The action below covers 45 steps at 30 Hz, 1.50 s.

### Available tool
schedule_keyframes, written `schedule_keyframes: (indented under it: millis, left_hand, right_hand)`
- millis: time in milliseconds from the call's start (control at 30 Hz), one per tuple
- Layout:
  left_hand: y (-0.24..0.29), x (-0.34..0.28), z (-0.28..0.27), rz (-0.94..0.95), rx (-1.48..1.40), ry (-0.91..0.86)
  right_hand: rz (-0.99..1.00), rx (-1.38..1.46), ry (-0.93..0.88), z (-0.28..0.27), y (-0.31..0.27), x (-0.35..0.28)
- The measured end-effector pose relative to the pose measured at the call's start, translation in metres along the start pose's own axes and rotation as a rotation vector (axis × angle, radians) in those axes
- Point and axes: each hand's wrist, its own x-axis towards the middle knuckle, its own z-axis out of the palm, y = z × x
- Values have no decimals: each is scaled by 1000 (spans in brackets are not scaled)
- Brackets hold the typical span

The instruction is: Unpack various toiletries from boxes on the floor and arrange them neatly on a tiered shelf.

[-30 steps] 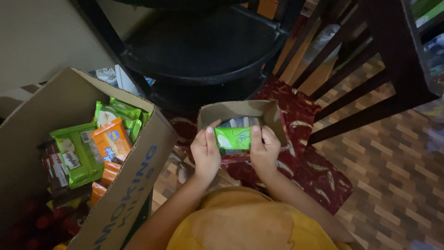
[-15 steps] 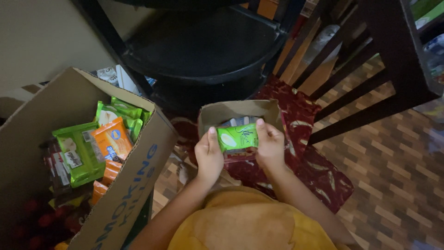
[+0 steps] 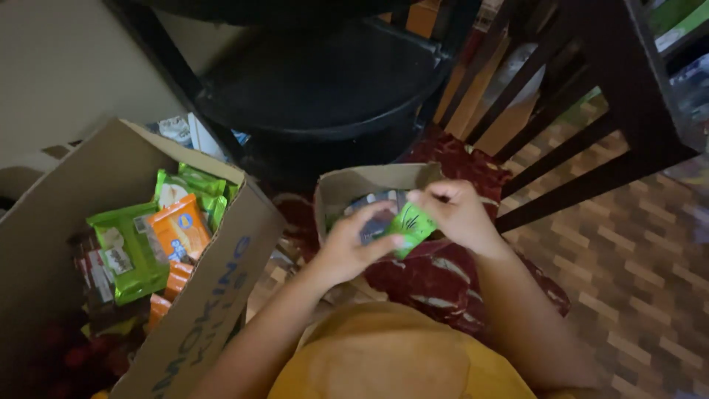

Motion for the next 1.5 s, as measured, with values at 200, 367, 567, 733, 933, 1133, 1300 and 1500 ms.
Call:
schedule_keyframes:
  millis: [200,367,567,733,933,1133,1300,1500]
  left_hand:
    - [-30,-12,28,-404,-260,-113]
    - [-65,-21,44,-505,-387,-31]
    - [-58,-17,58,-778,-754,63]
    - [-46,-6,65,-849,-943,83]
    - [-39,-2,77,-705,-1071,63]
    - [-39,-2,90,-676,-1018,38]
    - [-36,14,80,-581,-765,-74]
    - [-43,30,85,-619,-667,-94]
  right_hand:
    - [270,337,211,11,-34,-17]
    - [248,890,348,33,27,-26]
    - [204,1268,274,29,19,-37]
    - [220,1400,240,31,30,-43]
    - [171,1062,376,51,44,-58]
    - [200,925,533,58,50,-64]
    - [169,988,498,51,53,-76]
    - [164,635,415,48,34,-84]
